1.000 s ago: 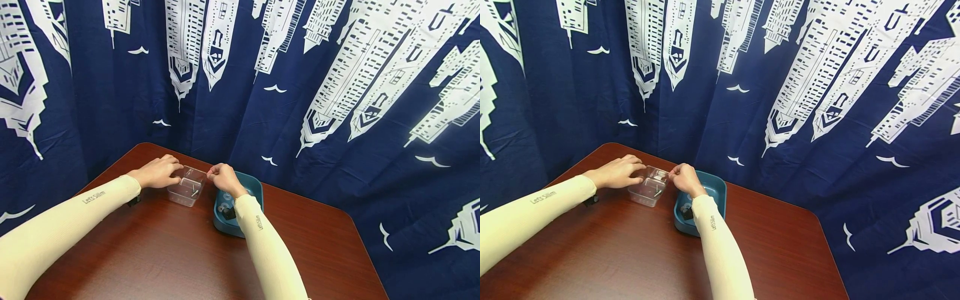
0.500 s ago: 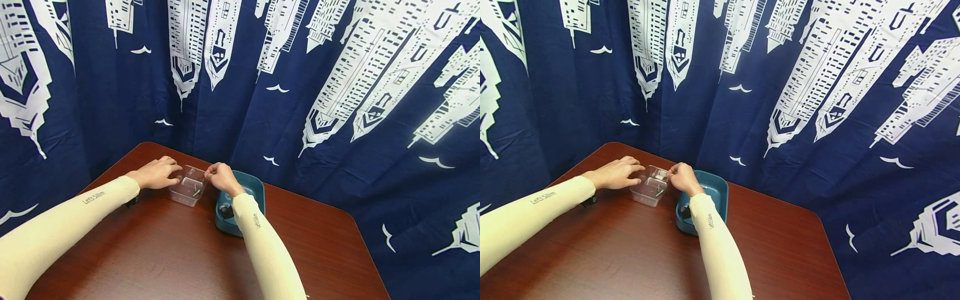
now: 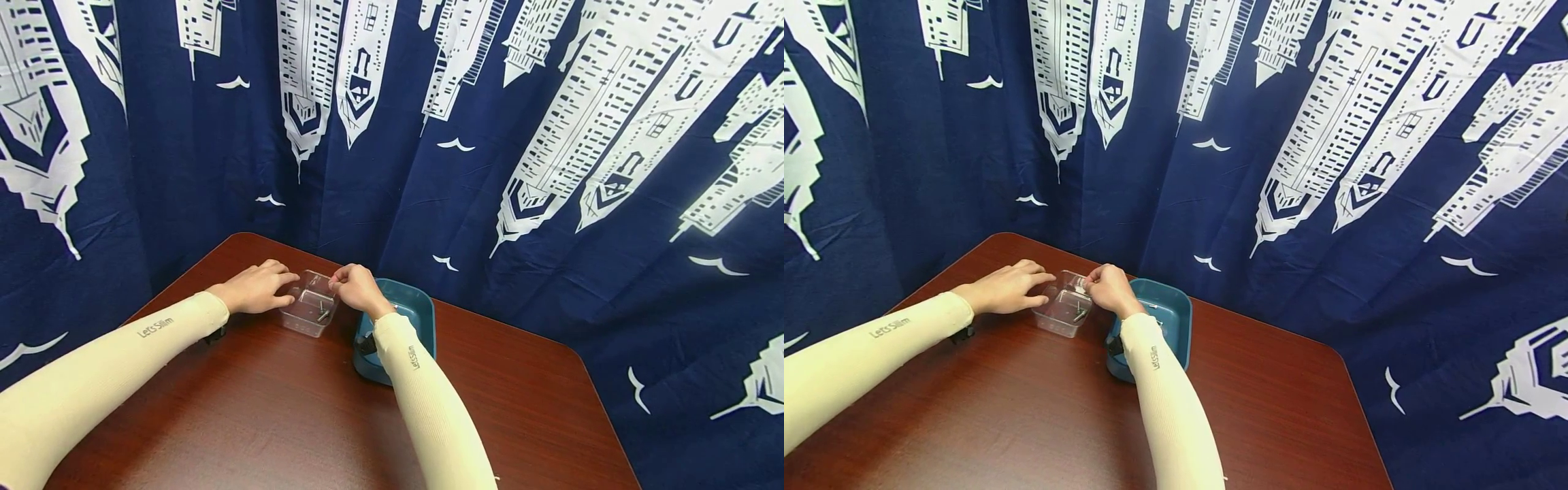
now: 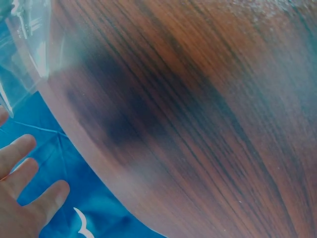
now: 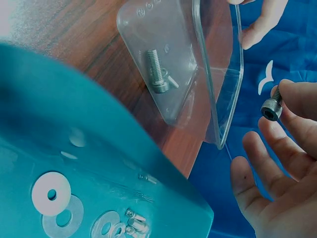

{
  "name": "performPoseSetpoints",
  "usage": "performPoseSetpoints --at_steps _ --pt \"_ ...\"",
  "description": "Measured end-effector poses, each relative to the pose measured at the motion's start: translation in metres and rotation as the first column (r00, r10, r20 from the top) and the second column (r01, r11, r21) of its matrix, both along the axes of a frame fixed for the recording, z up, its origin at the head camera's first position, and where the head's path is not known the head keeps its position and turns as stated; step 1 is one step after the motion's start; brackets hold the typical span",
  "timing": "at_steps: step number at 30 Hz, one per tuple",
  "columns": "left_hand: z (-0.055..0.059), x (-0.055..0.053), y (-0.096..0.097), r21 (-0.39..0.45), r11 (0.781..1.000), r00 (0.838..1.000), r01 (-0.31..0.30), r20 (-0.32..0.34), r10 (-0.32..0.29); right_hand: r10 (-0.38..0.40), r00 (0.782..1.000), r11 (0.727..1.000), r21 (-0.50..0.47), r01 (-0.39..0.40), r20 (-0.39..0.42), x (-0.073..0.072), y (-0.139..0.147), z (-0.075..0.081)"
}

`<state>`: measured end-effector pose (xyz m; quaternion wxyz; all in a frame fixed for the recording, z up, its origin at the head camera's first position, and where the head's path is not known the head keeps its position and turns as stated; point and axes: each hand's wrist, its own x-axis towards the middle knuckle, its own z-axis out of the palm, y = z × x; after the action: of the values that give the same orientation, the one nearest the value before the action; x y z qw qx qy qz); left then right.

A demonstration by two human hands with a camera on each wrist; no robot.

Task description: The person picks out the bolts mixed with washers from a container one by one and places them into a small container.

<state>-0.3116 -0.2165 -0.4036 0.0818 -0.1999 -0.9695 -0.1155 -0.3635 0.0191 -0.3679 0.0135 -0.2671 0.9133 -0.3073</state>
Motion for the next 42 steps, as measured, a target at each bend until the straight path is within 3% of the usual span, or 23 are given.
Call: performPoseSetpoints --at_steps 27,38,42 --pt "-0.005 -0.002 0.001 -0.032 0.999 1.0 -0.023 0.001 0.023 0.053 0.999 0.998 0.025 -0.053 -0.006 0.002 -0.018 0.001" --pt "-0.005 -0.002 0.002 -0.028 0.999 1.0 -0.022 0.011 0.022 0.014 0.999 1.0 -0.009 -0.014 0.043 0.002 -0.009 0.001" --pt "-0.005 -0.003 0.001 -0.027 0.999 1.0 -0.024 0.015 0.025 -0.001 1.0 1.0 0.003 0.001 0.026 0.001 -0.004 0.0"
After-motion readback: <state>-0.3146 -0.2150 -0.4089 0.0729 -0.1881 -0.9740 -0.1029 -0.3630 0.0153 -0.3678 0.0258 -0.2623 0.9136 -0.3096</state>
